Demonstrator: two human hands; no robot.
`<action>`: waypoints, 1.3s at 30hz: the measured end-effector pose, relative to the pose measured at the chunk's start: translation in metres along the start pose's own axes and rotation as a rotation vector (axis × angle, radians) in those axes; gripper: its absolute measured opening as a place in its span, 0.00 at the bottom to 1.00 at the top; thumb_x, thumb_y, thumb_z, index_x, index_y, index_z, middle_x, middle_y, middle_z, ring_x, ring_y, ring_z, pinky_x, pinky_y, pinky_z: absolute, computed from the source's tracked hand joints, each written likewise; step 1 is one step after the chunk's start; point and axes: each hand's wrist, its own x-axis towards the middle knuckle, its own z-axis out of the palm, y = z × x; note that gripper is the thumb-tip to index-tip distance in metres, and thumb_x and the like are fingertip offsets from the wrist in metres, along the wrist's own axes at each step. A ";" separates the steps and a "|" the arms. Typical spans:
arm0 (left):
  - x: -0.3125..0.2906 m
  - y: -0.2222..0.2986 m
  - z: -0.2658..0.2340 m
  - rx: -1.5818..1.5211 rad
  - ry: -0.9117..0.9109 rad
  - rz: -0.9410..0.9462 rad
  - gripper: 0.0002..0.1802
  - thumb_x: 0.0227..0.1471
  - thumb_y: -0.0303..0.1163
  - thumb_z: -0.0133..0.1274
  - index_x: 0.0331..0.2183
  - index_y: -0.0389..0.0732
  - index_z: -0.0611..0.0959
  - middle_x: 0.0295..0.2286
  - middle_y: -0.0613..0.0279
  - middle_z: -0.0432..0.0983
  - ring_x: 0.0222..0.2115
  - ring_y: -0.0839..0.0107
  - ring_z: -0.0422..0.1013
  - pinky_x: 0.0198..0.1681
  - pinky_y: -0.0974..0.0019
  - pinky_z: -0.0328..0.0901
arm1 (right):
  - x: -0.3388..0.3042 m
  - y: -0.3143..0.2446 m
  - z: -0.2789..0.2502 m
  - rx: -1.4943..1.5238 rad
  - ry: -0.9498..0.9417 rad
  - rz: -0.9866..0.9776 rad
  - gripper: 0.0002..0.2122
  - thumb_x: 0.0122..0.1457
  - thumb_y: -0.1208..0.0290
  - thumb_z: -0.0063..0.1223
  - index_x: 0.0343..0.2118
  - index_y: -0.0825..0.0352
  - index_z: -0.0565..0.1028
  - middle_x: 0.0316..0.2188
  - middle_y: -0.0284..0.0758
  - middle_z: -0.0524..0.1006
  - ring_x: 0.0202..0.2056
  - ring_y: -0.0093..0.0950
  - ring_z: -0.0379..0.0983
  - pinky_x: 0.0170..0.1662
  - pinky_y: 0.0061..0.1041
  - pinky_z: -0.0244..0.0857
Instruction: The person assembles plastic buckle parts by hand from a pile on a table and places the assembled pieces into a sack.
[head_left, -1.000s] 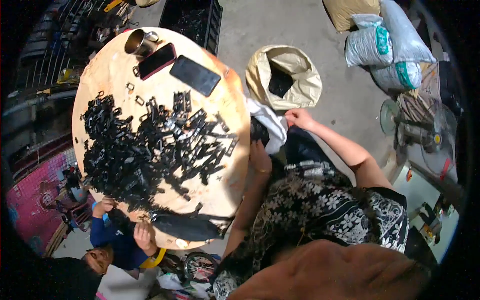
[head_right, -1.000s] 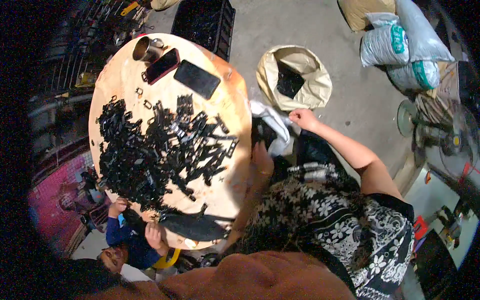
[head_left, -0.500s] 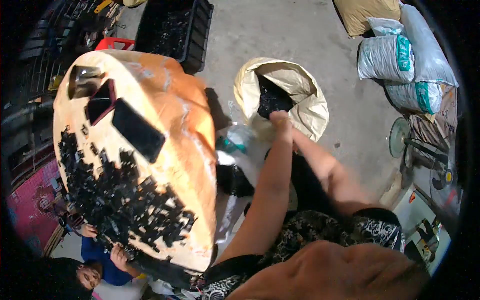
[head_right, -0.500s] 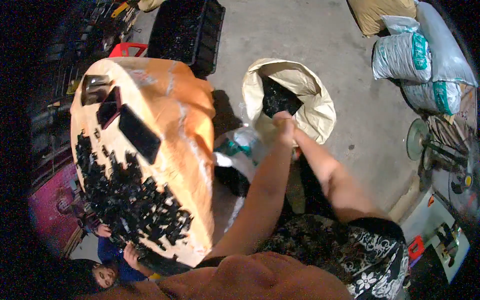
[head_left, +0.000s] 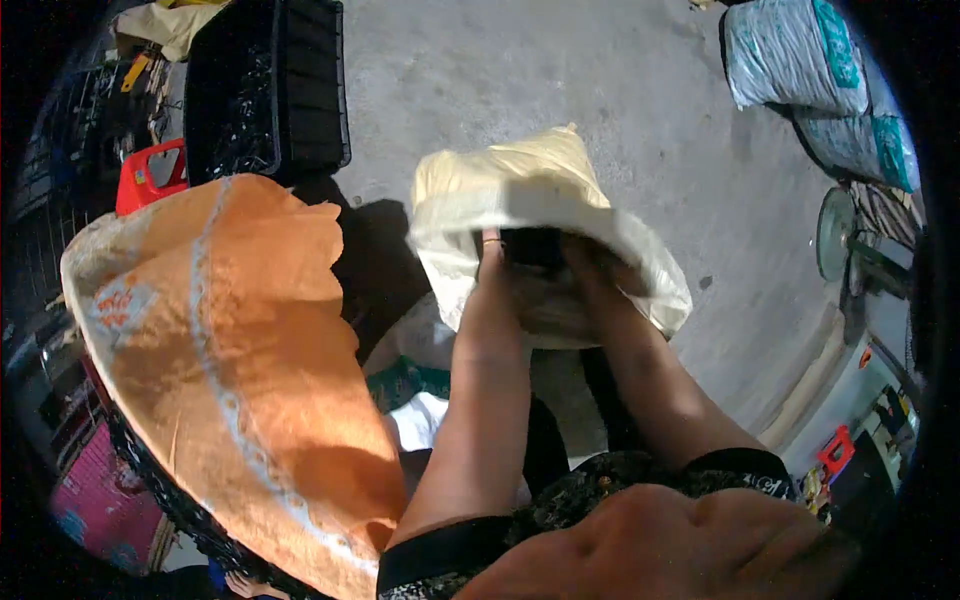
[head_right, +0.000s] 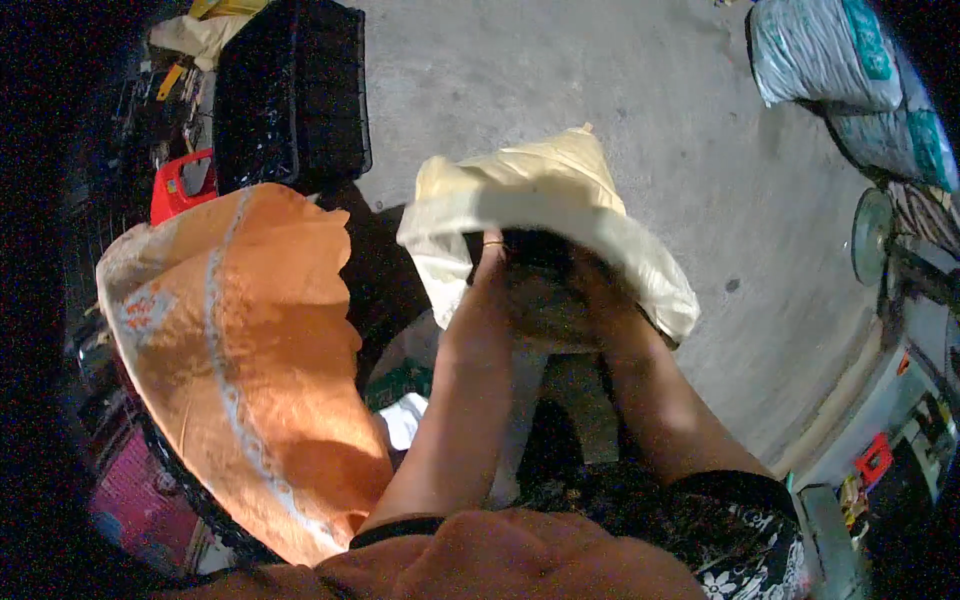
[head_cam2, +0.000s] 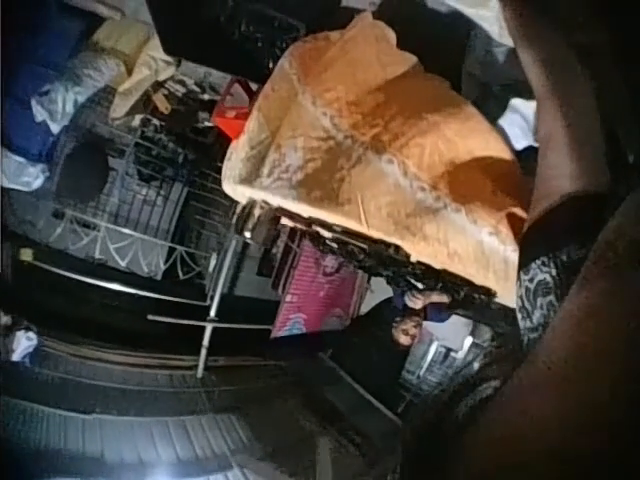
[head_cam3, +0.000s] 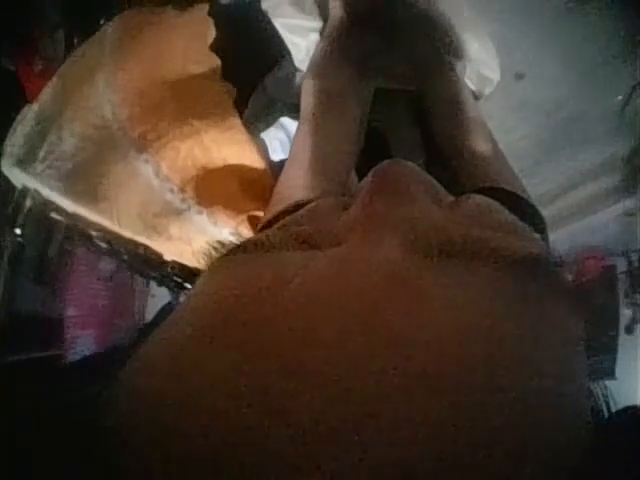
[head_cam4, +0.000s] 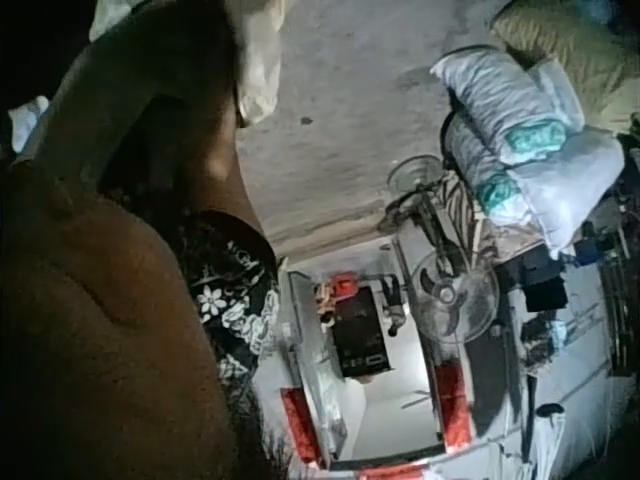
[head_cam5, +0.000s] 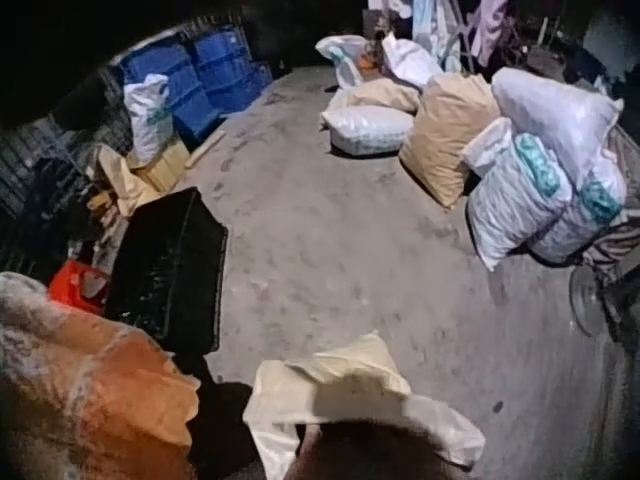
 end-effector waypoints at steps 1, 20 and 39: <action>0.006 -0.003 -0.003 -0.013 -0.004 -0.001 0.24 0.41 0.46 0.48 0.35 0.34 0.73 0.31 0.54 0.72 0.32 0.59 0.68 0.38 0.62 0.61 | -0.002 -0.015 -0.010 0.042 -0.007 0.007 0.18 0.45 0.63 0.47 0.39 0.67 0.66 0.30 0.41 0.70 0.32 0.35 0.66 0.39 0.34 0.60; 0.041 -0.039 0.003 -0.419 -0.225 -0.005 0.23 0.42 0.46 0.47 0.35 0.36 0.73 0.31 0.56 0.72 0.33 0.61 0.67 0.37 0.65 0.61 | 0.010 0.016 0.049 0.642 -0.055 0.157 0.24 0.39 0.60 0.55 0.40 0.67 0.67 0.36 0.39 0.69 0.39 0.32 0.63 0.45 0.30 0.56; -0.042 -0.025 0.025 -0.956 -0.501 0.142 0.22 0.43 0.46 0.46 0.34 0.38 0.74 0.32 0.58 0.71 0.33 0.62 0.66 0.36 0.68 0.61 | -0.005 -0.021 -0.030 0.931 0.275 -0.083 0.30 0.34 0.57 0.61 0.41 0.67 0.66 0.42 0.37 0.67 0.45 0.28 0.61 0.49 0.27 0.52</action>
